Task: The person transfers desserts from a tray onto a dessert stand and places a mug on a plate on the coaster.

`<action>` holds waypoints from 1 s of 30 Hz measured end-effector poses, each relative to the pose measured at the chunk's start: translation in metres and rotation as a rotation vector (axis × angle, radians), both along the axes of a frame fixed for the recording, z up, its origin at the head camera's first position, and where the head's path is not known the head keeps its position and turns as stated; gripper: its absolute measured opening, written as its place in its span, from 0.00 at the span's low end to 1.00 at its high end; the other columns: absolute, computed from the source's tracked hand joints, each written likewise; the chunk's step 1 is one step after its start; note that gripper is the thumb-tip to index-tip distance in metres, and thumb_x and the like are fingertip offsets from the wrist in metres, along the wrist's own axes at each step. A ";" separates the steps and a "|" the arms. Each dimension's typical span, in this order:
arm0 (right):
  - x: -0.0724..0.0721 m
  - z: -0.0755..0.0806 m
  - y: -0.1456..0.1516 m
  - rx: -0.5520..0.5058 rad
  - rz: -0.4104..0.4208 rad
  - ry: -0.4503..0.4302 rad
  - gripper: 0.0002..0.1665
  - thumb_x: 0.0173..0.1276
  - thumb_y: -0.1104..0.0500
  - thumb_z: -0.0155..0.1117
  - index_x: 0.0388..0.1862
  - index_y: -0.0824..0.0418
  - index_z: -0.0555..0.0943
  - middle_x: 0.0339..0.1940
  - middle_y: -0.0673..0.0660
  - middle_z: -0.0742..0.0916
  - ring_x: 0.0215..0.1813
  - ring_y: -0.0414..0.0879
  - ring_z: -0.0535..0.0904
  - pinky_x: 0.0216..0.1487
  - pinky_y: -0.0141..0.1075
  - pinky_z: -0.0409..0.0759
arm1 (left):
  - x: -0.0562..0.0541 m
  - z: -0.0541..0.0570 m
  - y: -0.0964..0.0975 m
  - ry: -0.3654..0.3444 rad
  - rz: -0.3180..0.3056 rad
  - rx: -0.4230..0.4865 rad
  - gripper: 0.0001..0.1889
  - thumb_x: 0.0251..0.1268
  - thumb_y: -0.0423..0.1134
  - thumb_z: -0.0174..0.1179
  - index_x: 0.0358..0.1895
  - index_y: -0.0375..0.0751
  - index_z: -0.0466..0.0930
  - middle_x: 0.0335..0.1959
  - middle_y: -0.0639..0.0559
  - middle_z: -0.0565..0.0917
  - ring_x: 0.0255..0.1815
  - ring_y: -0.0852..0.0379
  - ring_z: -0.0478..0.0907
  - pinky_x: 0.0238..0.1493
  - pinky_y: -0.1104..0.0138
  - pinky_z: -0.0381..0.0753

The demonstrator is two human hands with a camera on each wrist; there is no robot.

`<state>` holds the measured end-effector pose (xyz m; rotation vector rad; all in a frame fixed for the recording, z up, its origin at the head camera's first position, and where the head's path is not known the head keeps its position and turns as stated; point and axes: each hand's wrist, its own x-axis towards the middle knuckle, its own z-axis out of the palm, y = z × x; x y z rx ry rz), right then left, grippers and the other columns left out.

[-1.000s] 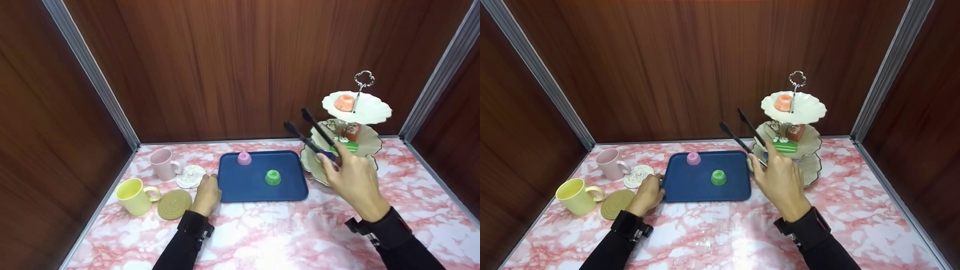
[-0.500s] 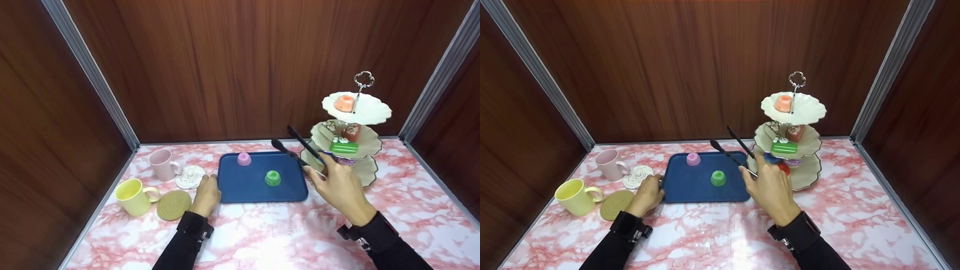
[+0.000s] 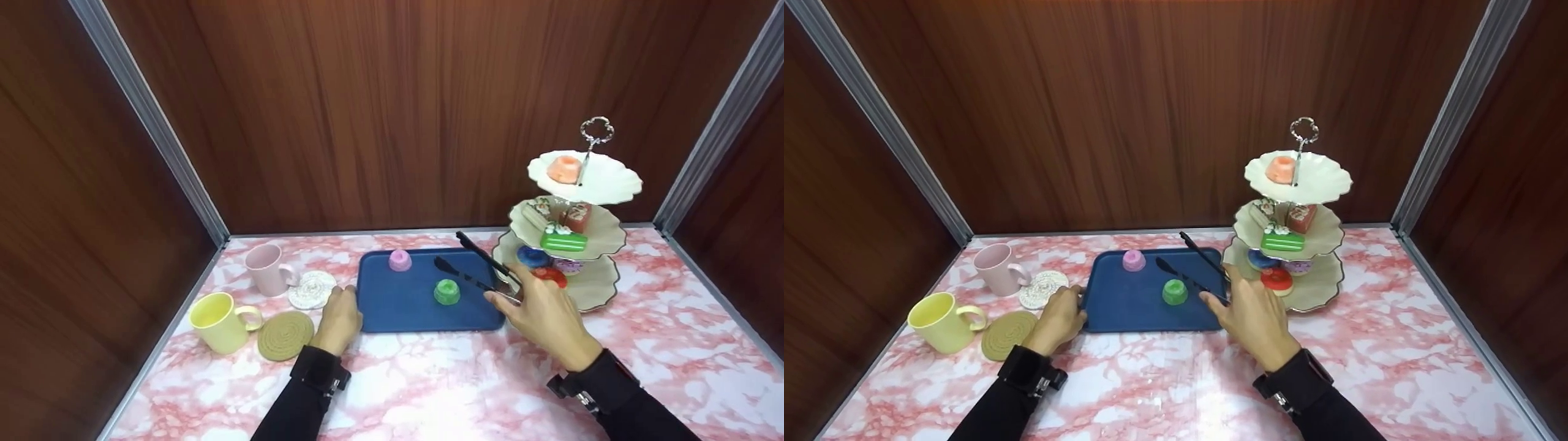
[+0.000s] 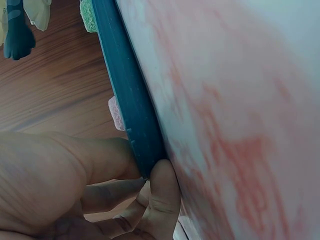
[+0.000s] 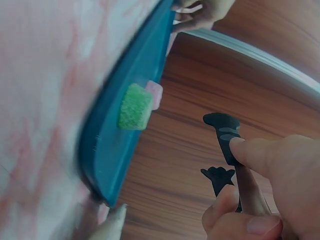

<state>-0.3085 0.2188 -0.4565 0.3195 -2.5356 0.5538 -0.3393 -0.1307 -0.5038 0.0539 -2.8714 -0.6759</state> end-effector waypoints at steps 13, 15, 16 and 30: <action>-0.005 -0.017 0.001 0.008 0.056 -0.188 0.32 0.50 0.30 0.63 0.48 0.45 0.76 0.16 0.45 0.74 0.16 0.40 0.68 0.12 0.36 0.60 | -0.001 0.002 0.000 0.001 0.002 -0.003 0.20 0.51 0.28 0.57 0.51 0.34 0.75 0.44 0.38 0.75 0.47 0.44 0.76 0.53 0.57 0.77; -0.006 -0.018 0.001 0.014 0.063 -0.199 0.31 0.49 0.30 0.63 0.47 0.45 0.77 0.17 0.43 0.75 0.16 0.39 0.69 0.12 0.36 0.61 | -0.001 0.002 0.000 -0.002 0.009 0.001 0.20 0.51 0.28 0.57 0.51 0.34 0.75 0.44 0.39 0.75 0.47 0.44 0.76 0.53 0.57 0.76; -0.007 -0.018 0.002 0.018 0.065 -0.199 0.31 0.49 0.30 0.63 0.46 0.45 0.77 0.17 0.43 0.75 0.16 0.39 0.69 0.12 0.35 0.61 | 0.000 0.002 0.000 -0.003 0.010 0.004 0.20 0.51 0.28 0.57 0.51 0.34 0.75 0.43 0.39 0.74 0.47 0.44 0.76 0.53 0.57 0.76; -0.010 -0.025 0.005 0.074 0.070 -0.187 0.33 0.50 0.31 0.63 0.51 0.46 0.78 0.16 0.39 0.76 0.21 0.38 0.72 0.16 0.34 0.63 | 0.002 0.002 0.000 -0.007 0.005 0.010 0.21 0.51 0.28 0.56 0.53 0.35 0.73 0.45 0.39 0.74 0.48 0.44 0.76 0.54 0.57 0.76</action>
